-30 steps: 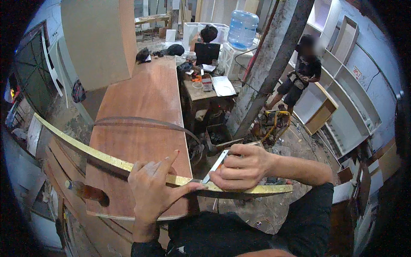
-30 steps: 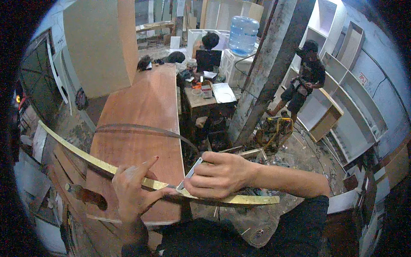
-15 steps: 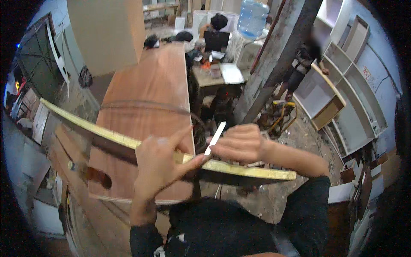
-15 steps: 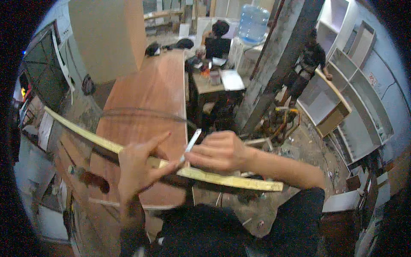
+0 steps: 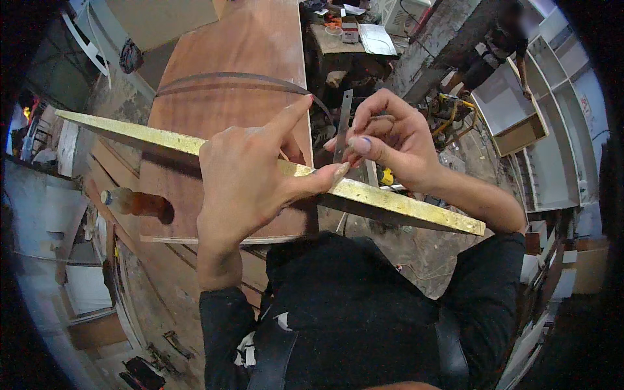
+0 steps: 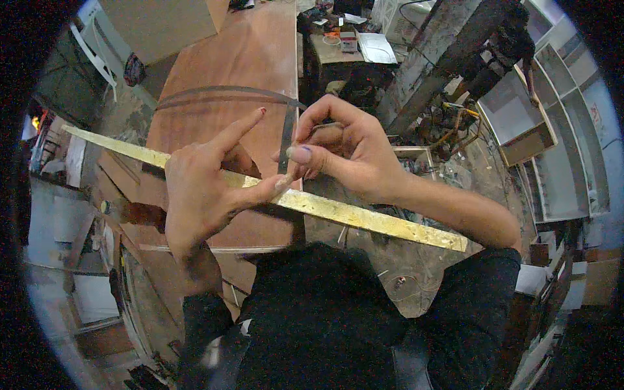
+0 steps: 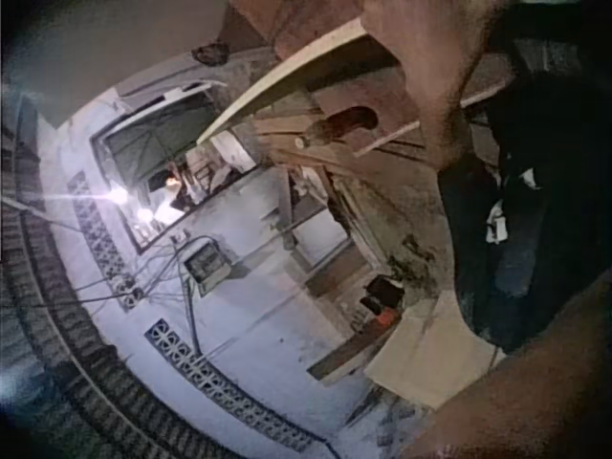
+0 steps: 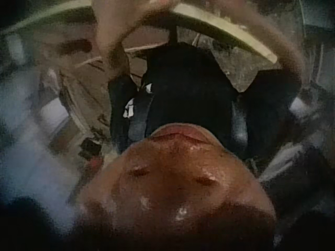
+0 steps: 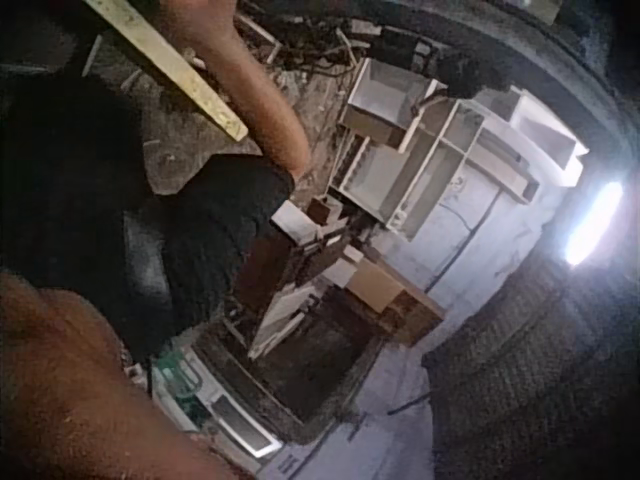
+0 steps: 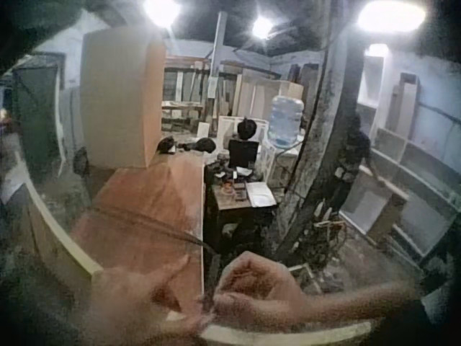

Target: The person uses a small metal blade to shave and trim the excess material from the edge of a wooden board. The board is rotated and flipped to shave multiple edges.

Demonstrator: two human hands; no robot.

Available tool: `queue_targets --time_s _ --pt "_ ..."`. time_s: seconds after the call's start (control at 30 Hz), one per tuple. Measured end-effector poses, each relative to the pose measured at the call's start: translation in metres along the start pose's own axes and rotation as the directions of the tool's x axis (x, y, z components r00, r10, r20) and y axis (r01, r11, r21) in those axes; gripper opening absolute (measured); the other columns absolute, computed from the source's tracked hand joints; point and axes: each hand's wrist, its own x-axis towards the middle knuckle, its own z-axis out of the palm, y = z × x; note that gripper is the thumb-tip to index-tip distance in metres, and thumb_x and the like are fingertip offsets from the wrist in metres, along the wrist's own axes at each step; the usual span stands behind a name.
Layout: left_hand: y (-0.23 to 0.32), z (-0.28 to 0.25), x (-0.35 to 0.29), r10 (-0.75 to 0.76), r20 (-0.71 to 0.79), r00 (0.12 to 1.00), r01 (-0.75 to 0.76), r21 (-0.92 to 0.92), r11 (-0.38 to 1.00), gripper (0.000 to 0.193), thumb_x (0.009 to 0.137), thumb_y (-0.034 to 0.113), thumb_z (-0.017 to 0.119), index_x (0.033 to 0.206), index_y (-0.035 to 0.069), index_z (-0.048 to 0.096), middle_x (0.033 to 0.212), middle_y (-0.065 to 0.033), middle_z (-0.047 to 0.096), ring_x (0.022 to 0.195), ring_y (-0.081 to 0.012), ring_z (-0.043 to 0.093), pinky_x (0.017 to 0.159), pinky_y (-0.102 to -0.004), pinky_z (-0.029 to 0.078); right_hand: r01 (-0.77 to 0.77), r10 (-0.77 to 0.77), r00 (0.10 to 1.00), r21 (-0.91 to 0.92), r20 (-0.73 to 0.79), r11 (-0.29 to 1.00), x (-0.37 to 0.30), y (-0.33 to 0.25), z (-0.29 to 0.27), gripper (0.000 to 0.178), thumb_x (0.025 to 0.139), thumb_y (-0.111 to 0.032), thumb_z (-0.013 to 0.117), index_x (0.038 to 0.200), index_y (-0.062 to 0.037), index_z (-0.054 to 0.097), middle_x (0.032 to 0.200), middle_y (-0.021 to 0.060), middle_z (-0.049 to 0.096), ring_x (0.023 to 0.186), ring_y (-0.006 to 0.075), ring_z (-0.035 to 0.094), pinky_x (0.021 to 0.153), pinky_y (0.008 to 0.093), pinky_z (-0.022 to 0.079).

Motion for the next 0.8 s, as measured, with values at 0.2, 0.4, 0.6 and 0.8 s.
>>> queue_targets --time_s 0.2,0.4,0.6,0.8 --pt "-0.002 0.0 0.006 0.006 0.01 1.0 -0.007 0.013 1.0 0.083 0.069 0.055 0.082 0.136 0.012 0.061 0.066 -0.0009 0.069 0.059 -0.0209 0.067 0.056 -0.0365 0.049 -0.236 0.251 0.965 0.156 -0.082 0.959 0.009 -0.012 0.001 0.035 0.091 -0.018 0.076 0.111 -0.0055 0.05 0.077 0.0035 0.069 0.074 0.0102 0.069 0.063 0.0225 0.052" --pt "-0.005 0.004 0.006 0.044 -0.032 0.999 -0.042 0.052 0.998 0.086 0.067 0.057 0.082 0.137 0.012 0.061 0.065 -0.0001 0.068 0.058 -0.0194 0.065 0.058 -0.0353 0.047 -0.296 0.299 0.954 -0.073 0.03 0.952 0.025 -0.018 -0.005 0.029 0.095 -0.031 0.071 0.082 -0.0059 0.065 0.071 0.0002 0.067 0.063 0.0051 0.06 0.058 0.0207 0.046" --pt "-0.011 0.006 0.002 0.165 -0.03 0.986 -0.156 0.202 0.967 0.096 0.055 0.059 0.086 0.138 0.016 0.061 0.065 0.0037 0.066 0.058 -0.0148 0.061 0.061 -0.0331 0.042 -0.378 0.39 0.919 -0.165 0.049 0.911 0.016 -0.033 -0.009 0.029 0.095 -0.029 0.07 0.08 -0.0034 0.069 0.068 -0.0001 0.066 0.058 0.0043 0.056 0.055 0.0214 0.042" --pt "-0.007 0.007 -0.002 0.207 -0.043 0.977 -0.192 0.231 0.954 0.104 0.046 0.062 0.088 0.136 0.017 0.062 0.063 0.007 0.063 0.056 -0.0135 0.058 0.061 -0.0324 0.04 -0.381 0.383 0.924 -0.138 -0.011 0.914 0.004 -0.034 -0.007 0.027 0.095 -0.025 0.07 0.082 -0.0016 0.07 0.067 0.0013 0.064 0.059 0.0061 0.057 0.055 0.0228 0.044"
